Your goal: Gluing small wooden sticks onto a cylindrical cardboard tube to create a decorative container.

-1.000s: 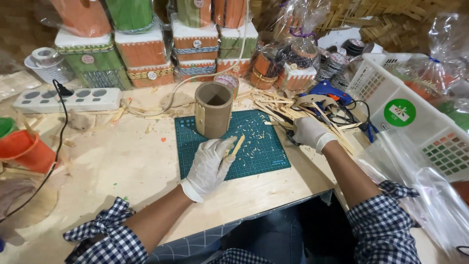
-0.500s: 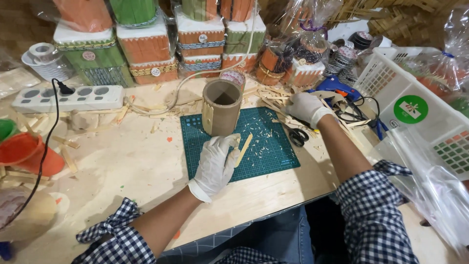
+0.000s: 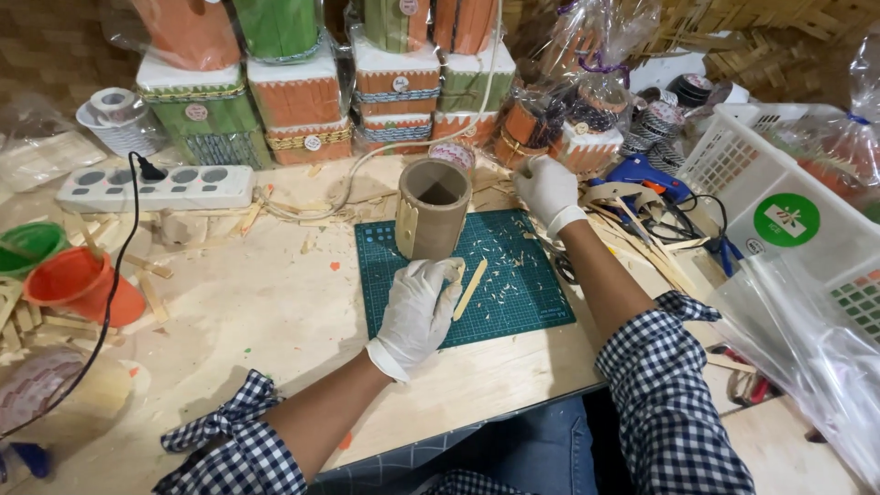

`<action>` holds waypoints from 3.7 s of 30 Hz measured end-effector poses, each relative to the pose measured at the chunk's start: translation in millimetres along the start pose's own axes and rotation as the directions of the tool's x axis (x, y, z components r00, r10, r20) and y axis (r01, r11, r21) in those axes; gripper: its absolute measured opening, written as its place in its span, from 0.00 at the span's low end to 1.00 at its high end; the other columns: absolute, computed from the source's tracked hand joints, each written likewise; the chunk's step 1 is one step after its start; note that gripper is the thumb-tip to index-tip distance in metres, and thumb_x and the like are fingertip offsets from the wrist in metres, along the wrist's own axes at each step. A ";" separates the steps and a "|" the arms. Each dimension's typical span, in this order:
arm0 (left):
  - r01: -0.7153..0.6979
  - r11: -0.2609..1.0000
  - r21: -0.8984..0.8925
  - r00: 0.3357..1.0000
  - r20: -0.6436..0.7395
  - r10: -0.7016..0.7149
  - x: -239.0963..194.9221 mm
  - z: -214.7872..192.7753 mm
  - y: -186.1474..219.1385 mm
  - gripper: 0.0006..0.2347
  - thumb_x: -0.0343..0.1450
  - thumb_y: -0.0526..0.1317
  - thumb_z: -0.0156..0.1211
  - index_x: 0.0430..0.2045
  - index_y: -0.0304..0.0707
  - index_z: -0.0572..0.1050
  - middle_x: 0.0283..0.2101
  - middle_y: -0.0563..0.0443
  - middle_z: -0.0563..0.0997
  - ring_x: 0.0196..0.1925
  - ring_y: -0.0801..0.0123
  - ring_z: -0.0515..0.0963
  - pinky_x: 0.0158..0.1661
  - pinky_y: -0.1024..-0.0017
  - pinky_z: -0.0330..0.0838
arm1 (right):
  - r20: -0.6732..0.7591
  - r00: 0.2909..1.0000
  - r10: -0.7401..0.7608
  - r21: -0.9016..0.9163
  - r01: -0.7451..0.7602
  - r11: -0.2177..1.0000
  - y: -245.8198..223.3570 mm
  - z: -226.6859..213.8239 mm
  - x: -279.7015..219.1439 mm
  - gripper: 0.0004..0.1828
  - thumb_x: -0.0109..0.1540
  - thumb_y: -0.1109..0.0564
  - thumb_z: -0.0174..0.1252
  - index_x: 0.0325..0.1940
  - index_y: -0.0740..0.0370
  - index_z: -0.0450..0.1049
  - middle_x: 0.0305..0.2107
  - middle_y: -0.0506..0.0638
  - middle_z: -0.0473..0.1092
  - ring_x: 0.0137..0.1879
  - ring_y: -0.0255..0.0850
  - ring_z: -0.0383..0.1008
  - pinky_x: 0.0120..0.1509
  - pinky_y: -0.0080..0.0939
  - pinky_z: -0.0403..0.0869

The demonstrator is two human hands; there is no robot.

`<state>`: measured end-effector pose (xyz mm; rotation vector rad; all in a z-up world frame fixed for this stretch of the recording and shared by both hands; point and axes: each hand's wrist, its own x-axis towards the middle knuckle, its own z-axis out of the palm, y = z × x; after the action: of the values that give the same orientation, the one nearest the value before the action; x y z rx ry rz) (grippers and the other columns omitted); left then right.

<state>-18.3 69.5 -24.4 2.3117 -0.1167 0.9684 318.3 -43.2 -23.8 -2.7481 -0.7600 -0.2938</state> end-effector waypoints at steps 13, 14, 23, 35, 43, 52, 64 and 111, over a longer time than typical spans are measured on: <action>-0.011 0.998 -0.066 1.000 0.026 0.012 1.6 6.6 3.7 0.06 0.75 0.37 0.56 0.43 0.44 0.77 0.37 0.54 0.82 0.46 0.61 0.80 0.50 0.68 0.69 | -0.023 0.985 0.171 0.883 -0.060 0.465 -50.2 -120.1 -165.0 0.06 0.60 0.55 0.67 0.39 0.58 0.80 0.24 0.49 0.77 0.32 0.34 0.74 0.44 0.33 0.71; 0.119 0.981 -0.156 0.992 0.051 -0.112 3.4 6.2 13.7 0.07 0.75 0.39 0.57 0.43 0.39 0.78 0.37 0.48 0.83 0.46 0.57 0.81 0.49 0.65 0.71 | 0.079 0.990 0.114 0.886 -0.122 0.447 -50.3 -112.7 -171.8 0.07 0.61 0.56 0.67 0.40 0.60 0.80 0.26 0.51 0.78 0.31 0.35 0.74 0.44 0.35 0.71; 0.662 0.695 -0.281 0.743 0.372 -0.557 10.5 -2.6 46.3 0.06 0.72 0.48 0.64 0.32 0.51 0.83 0.33 0.60 0.87 0.38 0.69 0.85 0.42 0.73 0.76 | 0.131 0.984 -0.119 0.727 -0.014 0.686 -55.1 -108.3 -195.2 0.13 0.60 0.48 0.67 0.44 0.56 0.83 0.33 0.52 0.80 0.42 0.40 0.77 0.52 0.39 0.73; 0.658 0.577 -0.483 0.726 0.206 -0.656 7.1 -5.9 28.2 0.06 0.76 0.38 0.57 0.34 0.39 0.81 0.30 0.51 0.85 0.35 0.74 0.81 0.39 0.76 0.77 | 0.121 0.988 0.094 0.022 -0.097 0.995 81.9 -62.7 -150.7 0.19 0.59 0.42 0.66 0.45 0.55 0.83 0.48 0.57 0.74 0.59 0.57 0.75 0.63 0.51 0.74; 0.706 0.563 -0.430 0.681 0.193 -0.706 16.6 0.6 49.0 0.06 0.74 0.37 0.60 0.36 0.36 0.82 0.31 0.48 0.85 0.35 0.73 0.81 0.39 0.75 0.78 | 0.329 0.918 0.222 0.071 -0.258 0.963 61.1 -67.5 -150.5 0.23 0.60 0.41 0.65 0.53 0.54 0.80 0.52 0.57 0.74 0.63 0.57 0.74 0.66 0.57 0.72; 0.481 0.729 -0.488 0.818 -0.050 -0.573 18.3 38.0 15.3 0.04 0.72 0.36 0.66 0.31 0.34 0.82 0.26 0.47 0.84 0.29 0.69 0.83 0.32 0.73 0.79 | 0.309 0.914 0.263 -0.033 -0.266 0.963 75.0 -64.4 -146.6 0.30 0.54 0.39 0.72 0.52 0.54 0.73 0.48 0.57 0.71 0.59 0.56 0.77 0.63 0.55 0.75; 0.271 0.862 -0.429 0.895 -0.217 -0.390 20.9 32.6 14.3 0.07 0.70 0.39 0.69 0.30 0.34 0.81 0.21 0.50 0.81 0.23 0.66 0.82 0.24 0.75 0.79 | 0.463 0.857 0.225 -0.156 -0.171 0.973 82.7 -72.8 -149.0 0.24 0.59 0.39 0.64 0.53 0.52 0.82 0.48 0.57 0.76 0.59 0.55 0.79 0.61 0.53 0.77; 0.514 0.771 -0.375 0.856 0.271 -0.439 9.9 20.0 71.8 0.06 0.69 0.38 0.61 0.35 0.43 0.84 0.22 0.61 0.79 0.25 0.77 0.71 0.31 0.74 0.69 | 0.100 0.733 -0.673 0.888 0.240 0.393 -40.6 -106.3 -230.3 0.49 0.62 0.15 0.38 0.61 0.60 0.66 0.51 0.53 0.68 0.58 0.45 0.70 0.65 0.48 0.69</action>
<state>-20.7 1.8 8.3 1.8577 0.1717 0.4242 90.3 -151.6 23.7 -1.5837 -1.3737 0.5425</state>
